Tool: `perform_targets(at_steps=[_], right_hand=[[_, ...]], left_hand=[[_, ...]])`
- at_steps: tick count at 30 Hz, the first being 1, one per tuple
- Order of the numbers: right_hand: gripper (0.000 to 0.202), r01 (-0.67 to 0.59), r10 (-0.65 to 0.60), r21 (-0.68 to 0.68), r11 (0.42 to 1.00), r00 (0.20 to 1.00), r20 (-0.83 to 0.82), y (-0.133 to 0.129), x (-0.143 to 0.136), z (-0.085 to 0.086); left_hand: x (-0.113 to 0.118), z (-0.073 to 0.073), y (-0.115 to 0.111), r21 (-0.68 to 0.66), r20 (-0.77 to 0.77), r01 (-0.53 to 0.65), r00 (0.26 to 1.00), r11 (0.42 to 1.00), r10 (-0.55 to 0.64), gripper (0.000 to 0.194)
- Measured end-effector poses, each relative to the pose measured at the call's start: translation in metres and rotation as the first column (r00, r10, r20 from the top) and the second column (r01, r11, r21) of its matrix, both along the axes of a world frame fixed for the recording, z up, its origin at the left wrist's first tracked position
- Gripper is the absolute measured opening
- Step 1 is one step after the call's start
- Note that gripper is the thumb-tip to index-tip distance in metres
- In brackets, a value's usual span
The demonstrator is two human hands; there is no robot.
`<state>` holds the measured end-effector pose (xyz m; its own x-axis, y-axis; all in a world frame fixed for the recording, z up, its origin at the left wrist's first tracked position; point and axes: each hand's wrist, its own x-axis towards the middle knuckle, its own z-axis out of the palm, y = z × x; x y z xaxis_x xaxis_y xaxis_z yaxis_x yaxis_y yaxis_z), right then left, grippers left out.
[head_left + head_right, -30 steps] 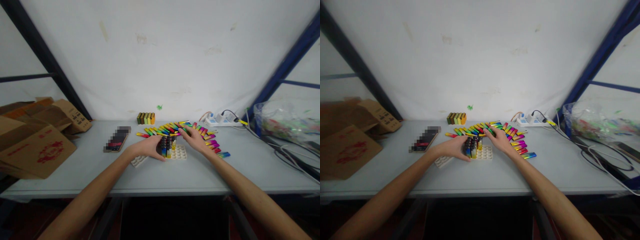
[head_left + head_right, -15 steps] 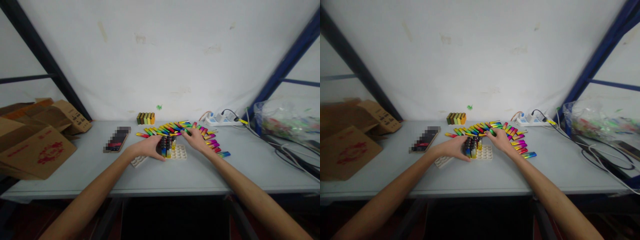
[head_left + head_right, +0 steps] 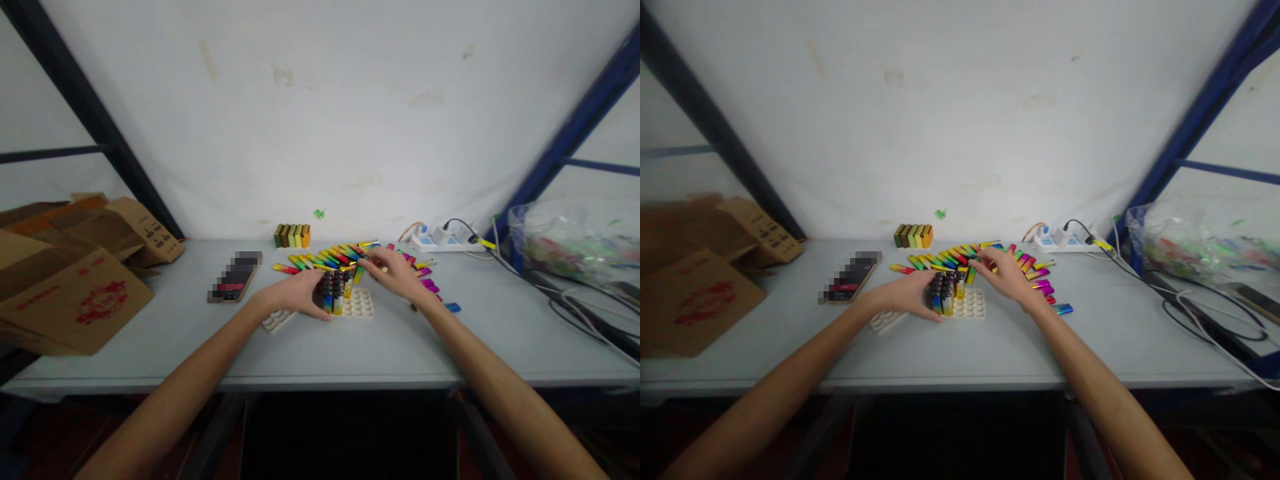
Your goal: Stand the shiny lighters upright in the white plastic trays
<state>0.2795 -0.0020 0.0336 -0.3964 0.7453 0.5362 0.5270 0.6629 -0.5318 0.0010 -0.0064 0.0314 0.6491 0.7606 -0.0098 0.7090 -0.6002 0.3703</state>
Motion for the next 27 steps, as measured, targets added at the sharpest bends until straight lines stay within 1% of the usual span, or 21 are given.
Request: perform_targets(at_steps=[2, 4, 6, 7, 10, 13, 17, 21, 27], right_hand=[[0.045, -0.061, 0.051, -0.141, 0.988, 0.996, -0.078, -0.003, 0.004, 0.004], [0.043, -0.145, 0.106, -0.256, 0.956, 0.981, -0.16, -0.007, 0.006, 0.007], [0.041, -0.202, 0.15, -0.309, 0.93, 0.972, -0.181, -0.009, 0.007, 0.007], [0.04, -0.216, 0.172, -0.322, 0.922, 0.972, -0.158, -0.01, 0.007, 0.006], [0.036, -0.211, 0.213, -0.327, 0.921, 0.977, -0.03, -0.011, 0.003, 0.003], [0.032, -0.181, 0.208, -0.302, 0.936, 0.976, 0.059, -0.012, -0.001, -0.001], [0.028, -0.167, 0.201, -0.268, 0.949, 0.974, 0.105, -0.013, -0.002, 0.001], [0.027, -0.187, 0.226, -0.232, 0.955, 0.961, 0.157, -0.013, -0.001, 0.005], [0.032, -0.183, 0.233, -0.253, 0.95, 0.954, 0.188, -0.012, -0.012, -0.002]], left_hand=[[0.0, 0.0, 0.0, 0.005, 0.013, 0.009, 1.0, 1.0, -0.009, 0.082], [-0.001, -0.001, 0.001, 0.007, 0.033, 0.02, 0.999, 1.0, -0.02, 0.082], [-0.002, -0.003, 0.002, 0.008, 0.044, 0.022, 0.999, 1.0, -0.022, 0.083], [-0.002, -0.004, 0.002, 0.008, 0.046, 0.02, 0.999, 1.0, -0.02, 0.083], [-0.004, -0.006, 0.003, 0.004, 0.056, 0.02, 0.998, 1.0, -0.021, 0.085], [-0.005, -0.008, 0.004, 0.006, 0.075, 0.033, 0.997, 0.999, -0.033, 0.085], [-0.005, -0.009, 0.005, -0.003, 0.085, 0.037, 0.996, 0.999, -0.036, 0.088], [-0.004, -0.007, 0.004, -0.005, 0.079, 0.033, 0.996, 0.999, -0.032, 0.087], [-0.002, -0.001, 0.001, -0.017, 0.061, 0.018, 0.998, 1.0, -0.017, 0.08]])
